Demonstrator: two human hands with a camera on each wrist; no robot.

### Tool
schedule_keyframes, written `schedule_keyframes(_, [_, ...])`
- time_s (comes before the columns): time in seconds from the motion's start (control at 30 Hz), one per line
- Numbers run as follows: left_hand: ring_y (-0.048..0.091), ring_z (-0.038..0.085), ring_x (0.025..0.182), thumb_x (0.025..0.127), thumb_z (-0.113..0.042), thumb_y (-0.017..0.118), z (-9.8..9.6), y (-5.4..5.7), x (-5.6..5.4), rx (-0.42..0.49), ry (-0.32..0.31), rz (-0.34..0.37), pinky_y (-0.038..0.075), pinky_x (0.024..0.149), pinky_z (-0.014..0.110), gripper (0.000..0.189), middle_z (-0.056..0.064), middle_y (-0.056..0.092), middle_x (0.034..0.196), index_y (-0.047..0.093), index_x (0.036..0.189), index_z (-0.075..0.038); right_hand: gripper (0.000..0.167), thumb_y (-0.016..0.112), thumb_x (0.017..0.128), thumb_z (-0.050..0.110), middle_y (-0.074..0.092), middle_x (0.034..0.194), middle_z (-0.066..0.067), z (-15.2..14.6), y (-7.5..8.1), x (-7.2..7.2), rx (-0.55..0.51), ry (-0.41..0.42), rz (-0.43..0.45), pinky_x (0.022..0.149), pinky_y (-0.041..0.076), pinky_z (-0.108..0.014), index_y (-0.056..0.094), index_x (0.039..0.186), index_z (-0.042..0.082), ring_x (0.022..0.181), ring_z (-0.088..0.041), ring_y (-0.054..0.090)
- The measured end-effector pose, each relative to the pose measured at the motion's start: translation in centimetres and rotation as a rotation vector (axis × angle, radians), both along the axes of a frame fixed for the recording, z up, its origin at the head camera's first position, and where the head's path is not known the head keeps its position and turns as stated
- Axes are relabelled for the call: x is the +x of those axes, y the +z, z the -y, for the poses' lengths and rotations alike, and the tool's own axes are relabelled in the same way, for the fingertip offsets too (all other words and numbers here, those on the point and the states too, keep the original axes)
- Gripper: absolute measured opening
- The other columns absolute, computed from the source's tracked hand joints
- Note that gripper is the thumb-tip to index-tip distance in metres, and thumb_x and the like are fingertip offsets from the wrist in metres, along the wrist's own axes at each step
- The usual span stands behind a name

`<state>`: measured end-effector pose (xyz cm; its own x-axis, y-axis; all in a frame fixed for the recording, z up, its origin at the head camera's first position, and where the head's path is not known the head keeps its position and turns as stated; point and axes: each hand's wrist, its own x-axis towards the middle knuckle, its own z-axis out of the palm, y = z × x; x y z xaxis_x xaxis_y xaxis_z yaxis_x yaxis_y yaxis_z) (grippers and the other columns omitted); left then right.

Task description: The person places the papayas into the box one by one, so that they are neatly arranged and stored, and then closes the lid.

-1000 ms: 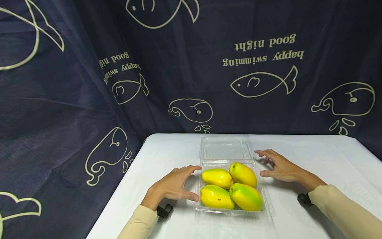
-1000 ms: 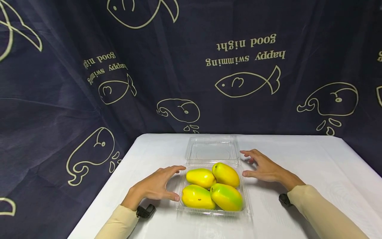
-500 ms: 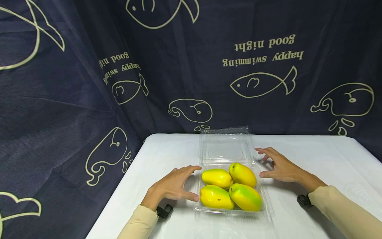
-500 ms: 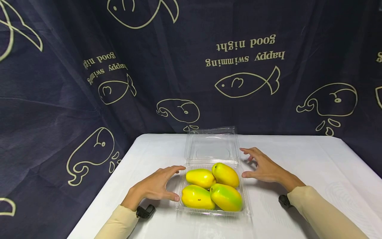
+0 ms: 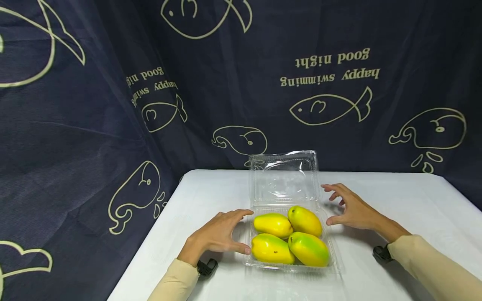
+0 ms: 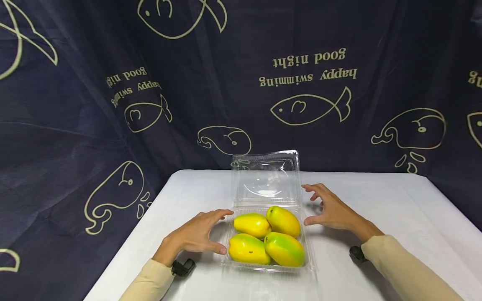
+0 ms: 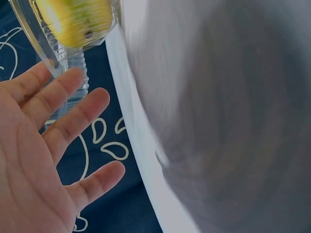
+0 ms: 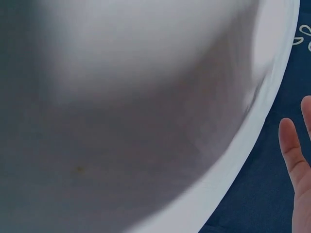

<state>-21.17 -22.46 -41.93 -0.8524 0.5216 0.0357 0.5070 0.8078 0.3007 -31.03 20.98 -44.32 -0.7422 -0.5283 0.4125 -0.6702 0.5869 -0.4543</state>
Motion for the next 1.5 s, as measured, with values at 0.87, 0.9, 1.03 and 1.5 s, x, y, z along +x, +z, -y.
schedule_keyframes(0.87, [0.046,0.01,0.139,0.064,-0.094,0.056,0.0,-0.2,0.0,0.001,0.024,-0.022,0.038,0.108,0.05,0.11,-0.016,0.043,0.155,0.032,0.155,-0.036,0.102,0.099,0.055,0.032,0.055,0.132,-0.007,0.2,0.4,1.3,-0.1,0.018,-0.044,0.078,0.053,-0.024,0.048,0.141,0.011,0.098,-0.015,0.061])
schedule_keyframes(0.9, [0.046,0.01,0.139,0.064,-0.094,0.056,0.0,-0.2,0.0,0.001,0.026,-0.019,0.038,0.108,0.051,0.111,-0.016,0.042,0.155,0.032,0.155,-0.036,0.101,0.099,0.055,0.032,0.055,0.132,-0.005,0.2,0.5,1.4,-0.104,0.016,-0.039,0.078,0.052,-0.024,0.049,0.14,0.011,0.098,-0.014,0.061])
schedule_keyframes(1.03, [0.046,0.01,0.139,0.064,-0.094,0.057,0.0,-0.2,0.0,0.001,0.028,-0.013,0.038,0.109,0.052,0.111,-0.015,0.042,0.155,0.032,0.155,-0.035,0.099,0.1,0.053,0.029,0.056,0.128,-0.004,0.4,0.7,1.8,-0.135,0.029,-0.034,0.079,0.052,-0.022,0.05,0.137,0.012,0.098,-0.014,0.061])
schedule_keyframes(1.5, [0.048,0.01,0.137,0.065,-0.094,0.056,0.0,0.2,0.2,-0.017,0.035,-0.023,0.039,0.107,0.049,0.108,-0.014,0.045,0.153,0.033,0.154,-0.037,0.098,0.103,0.045,0.02,0.056,0.121,0.004,0.9,2.0,3.3,-0.194,0.076,-0.087,0.082,0.05,-0.022,0.051,0.128,0.014,0.1,-0.015,0.059])
